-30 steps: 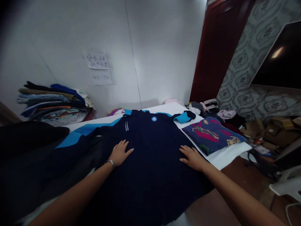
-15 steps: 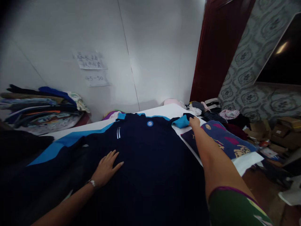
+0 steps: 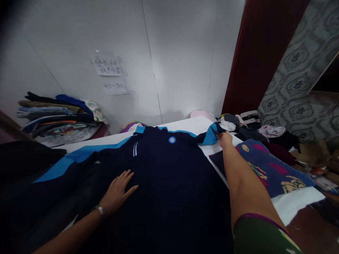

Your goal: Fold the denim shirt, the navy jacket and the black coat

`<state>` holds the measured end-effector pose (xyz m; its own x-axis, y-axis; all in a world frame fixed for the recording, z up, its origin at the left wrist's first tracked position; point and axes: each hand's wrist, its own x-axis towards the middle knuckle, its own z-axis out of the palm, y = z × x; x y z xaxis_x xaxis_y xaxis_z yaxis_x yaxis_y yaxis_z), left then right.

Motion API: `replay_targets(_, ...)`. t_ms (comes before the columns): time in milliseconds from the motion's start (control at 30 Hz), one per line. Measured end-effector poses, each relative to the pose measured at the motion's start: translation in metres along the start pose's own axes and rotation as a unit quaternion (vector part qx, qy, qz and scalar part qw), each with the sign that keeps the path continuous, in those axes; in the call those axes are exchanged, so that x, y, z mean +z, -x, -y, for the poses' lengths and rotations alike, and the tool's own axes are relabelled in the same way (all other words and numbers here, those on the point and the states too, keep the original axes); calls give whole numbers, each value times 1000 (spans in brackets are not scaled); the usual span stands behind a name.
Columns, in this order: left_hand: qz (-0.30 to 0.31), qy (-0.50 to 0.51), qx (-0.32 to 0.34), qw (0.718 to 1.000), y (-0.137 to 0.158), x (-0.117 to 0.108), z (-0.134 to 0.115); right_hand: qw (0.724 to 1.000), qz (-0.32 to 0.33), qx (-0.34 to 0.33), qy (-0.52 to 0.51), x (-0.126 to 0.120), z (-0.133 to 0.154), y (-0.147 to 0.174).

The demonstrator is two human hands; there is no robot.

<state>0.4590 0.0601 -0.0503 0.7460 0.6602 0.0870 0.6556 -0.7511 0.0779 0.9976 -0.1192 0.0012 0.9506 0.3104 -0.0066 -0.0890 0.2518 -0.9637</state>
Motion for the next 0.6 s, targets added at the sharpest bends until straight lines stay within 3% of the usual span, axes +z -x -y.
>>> replay_targets(100, 4, 4, -5, 1000, 0, 0, 0, 996, 34, -23, -77, 1, 28, 11)
replay_targets(267, 1, 19, -6, 1000, -1, 1, 0, 968, 186, -69, -155, 1, 59, 50)
replay_targets(500, 1, 22, -11, 1000, 1, -1, -6, 947, 308, -92, -22, 15, 79, 110)
replay_targets(600, 15, 10, -13, 1000, 3, -6, -10, 900, 404, -111, 123, 16, 83, 143)
